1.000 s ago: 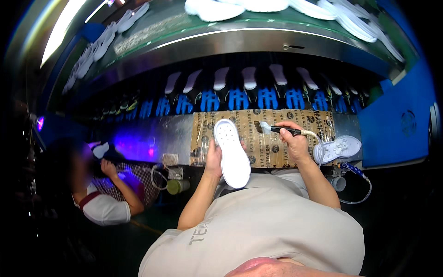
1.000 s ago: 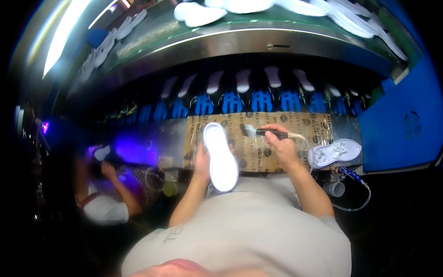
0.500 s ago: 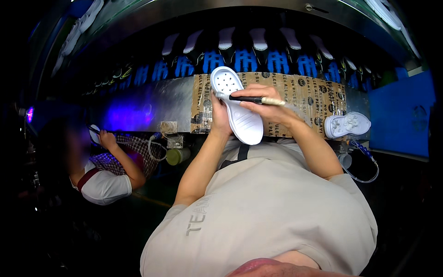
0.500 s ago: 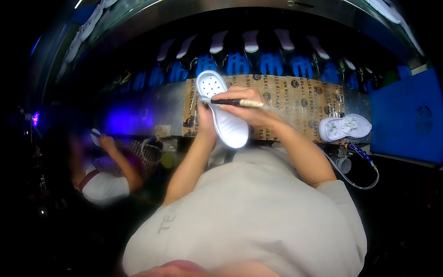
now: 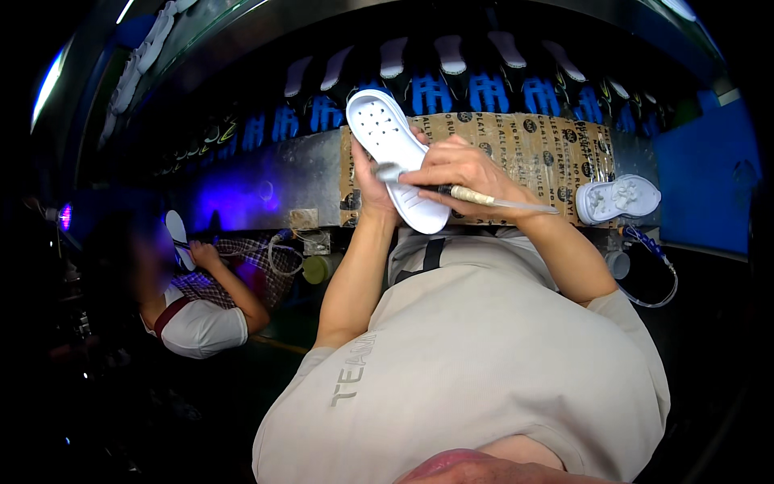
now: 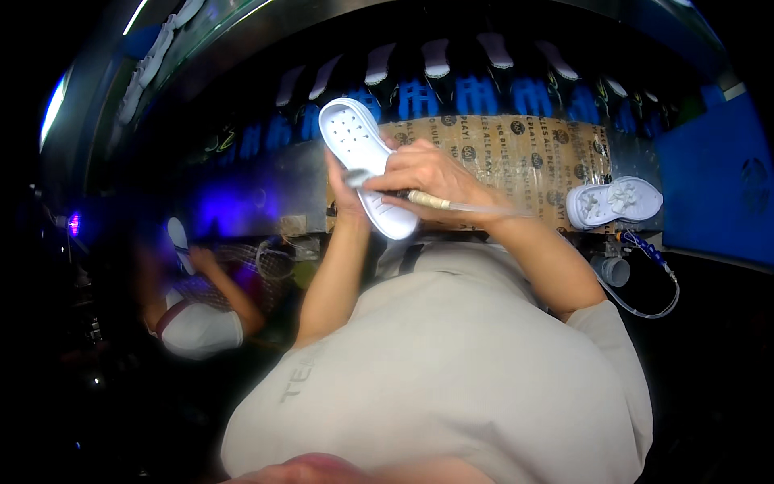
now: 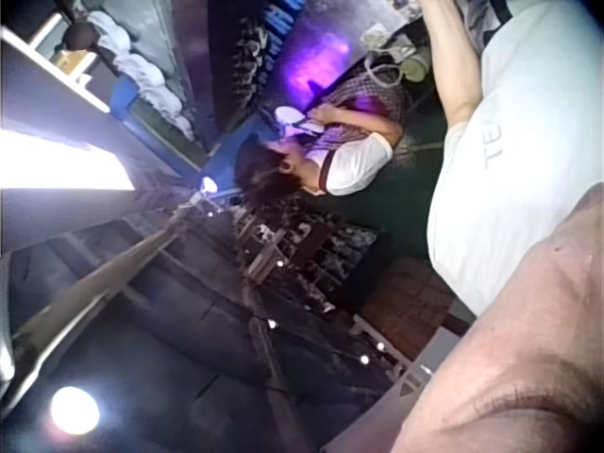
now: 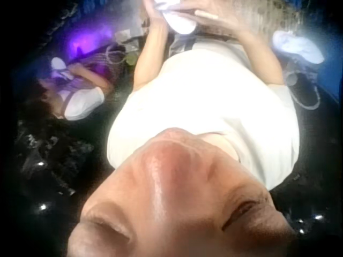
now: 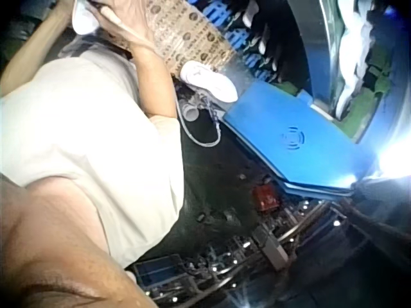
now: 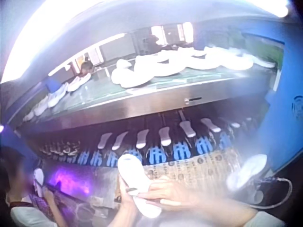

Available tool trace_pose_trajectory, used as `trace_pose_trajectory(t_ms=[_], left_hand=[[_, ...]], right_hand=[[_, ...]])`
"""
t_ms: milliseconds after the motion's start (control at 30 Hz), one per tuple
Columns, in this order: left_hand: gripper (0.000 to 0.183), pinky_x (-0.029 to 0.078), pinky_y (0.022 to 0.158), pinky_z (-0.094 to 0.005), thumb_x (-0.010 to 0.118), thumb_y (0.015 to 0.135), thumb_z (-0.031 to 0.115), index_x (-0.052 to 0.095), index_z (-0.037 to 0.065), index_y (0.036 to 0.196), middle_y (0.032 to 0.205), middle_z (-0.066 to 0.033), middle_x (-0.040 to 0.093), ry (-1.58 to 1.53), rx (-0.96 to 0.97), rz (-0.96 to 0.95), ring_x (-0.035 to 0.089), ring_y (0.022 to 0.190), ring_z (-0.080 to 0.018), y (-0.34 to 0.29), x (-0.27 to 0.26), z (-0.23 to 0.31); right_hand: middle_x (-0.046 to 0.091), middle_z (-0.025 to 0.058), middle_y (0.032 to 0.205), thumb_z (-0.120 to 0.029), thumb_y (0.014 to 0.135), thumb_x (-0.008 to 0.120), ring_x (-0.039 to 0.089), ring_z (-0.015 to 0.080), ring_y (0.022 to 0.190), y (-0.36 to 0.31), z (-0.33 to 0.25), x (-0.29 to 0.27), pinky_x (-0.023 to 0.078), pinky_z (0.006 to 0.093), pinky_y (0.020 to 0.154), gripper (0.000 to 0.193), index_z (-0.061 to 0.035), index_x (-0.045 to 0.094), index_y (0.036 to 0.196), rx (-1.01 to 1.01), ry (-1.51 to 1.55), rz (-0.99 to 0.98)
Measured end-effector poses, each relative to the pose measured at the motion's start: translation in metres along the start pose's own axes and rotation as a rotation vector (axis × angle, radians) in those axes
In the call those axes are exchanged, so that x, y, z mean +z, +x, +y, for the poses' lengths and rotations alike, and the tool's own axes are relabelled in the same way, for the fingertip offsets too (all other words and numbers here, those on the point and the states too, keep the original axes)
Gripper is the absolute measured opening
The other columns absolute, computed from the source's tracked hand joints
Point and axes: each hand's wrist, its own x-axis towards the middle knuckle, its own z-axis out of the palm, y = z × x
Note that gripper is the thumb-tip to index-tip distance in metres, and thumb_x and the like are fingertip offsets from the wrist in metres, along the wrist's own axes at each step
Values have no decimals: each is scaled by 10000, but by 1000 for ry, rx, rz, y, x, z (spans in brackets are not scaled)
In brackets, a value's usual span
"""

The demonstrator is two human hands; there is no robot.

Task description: The person repeatedly picks up white slipper soles from a conveyor belt, applies glue to the sole surface with a handheld applicator, and returns them to the belt. The process is continuous and repetitive throughout the clip.

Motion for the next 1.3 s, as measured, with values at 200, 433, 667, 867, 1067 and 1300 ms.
trace_pose_trajectory(t_ms=[200, 433, 667, 867, 1067, 1300], left_hand=[[741, 566, 840, -472, 238, 1006, 691, 527, 76, 1302, 1028, -159, 622, -32, -14, 5, 638, 943, -304, 9, 22, 19], [780, 605, 862, -479, 199, 1031, 666, 541, 40, 1345, 1098, -201, 667, 152, -68, -78, 694, 987, -323, 26, 37, 49], [651, 634, 739, -345, 301, 1071, 548, 568, 34, 1368, 1059, -191, 722, 830, -243, -17, 748, 877, -250, 38, 79, 67], [732, 550, 816, -341, 390, 1031, 636, 712, 10, 1232, 1117, -249, 714, 1527, -422, 12, 730, 968, -273, 55, 97, 71], [764, 459, 1021, -405, 379, 1013, 673, 676, 39, 1319, 1302, -244, 655, 1646, -652, -129, 647, 1189, -349, 61, 96, 76], [834, 375, 1114, -473, 379, 955, 761, 666, 85, 1352, 1435, -227, 575, 1814, -720, -212, 545, 1331, -393, 61, 79, 81]], right_hand=[[759, 60, 967, -179, 853, 791, 661, 200, 858, -1, -7, -3, 481, 358, 851, 270, -171, 789, 1124, 147, 71, 83], [716, 80, 858, -174, 846, 790, 635, 204, 783, -16, -9, -13, 503, 326, 759, 293, -84, 779, 1125, 334, 520, 48], [758, 50, 965, -201, 861, 785, 639, 200, 797, -16, -2, -32, 522, 347, 815, 221, -181, 803, 1081, 211, 584, -136], [695, 22, 820, -262, 867, 781, 611, 191, 755, -6, -8, -37, 473, 354, 802, 268, -126, 789, 1097, -84, 295, -304], [629, -4, 808, -77, 770, 832, 571, 190, 782, -2, -13, -40, 474, 338, 767, 373, -186, 782, 1123, 2, -10, -262], [668, 14, 805, -114, 776, 838, 578, 193, 755, -2, -13, -52, 478, 353, 739, 352, -158, 781, 1121, 13, -89, -173]])
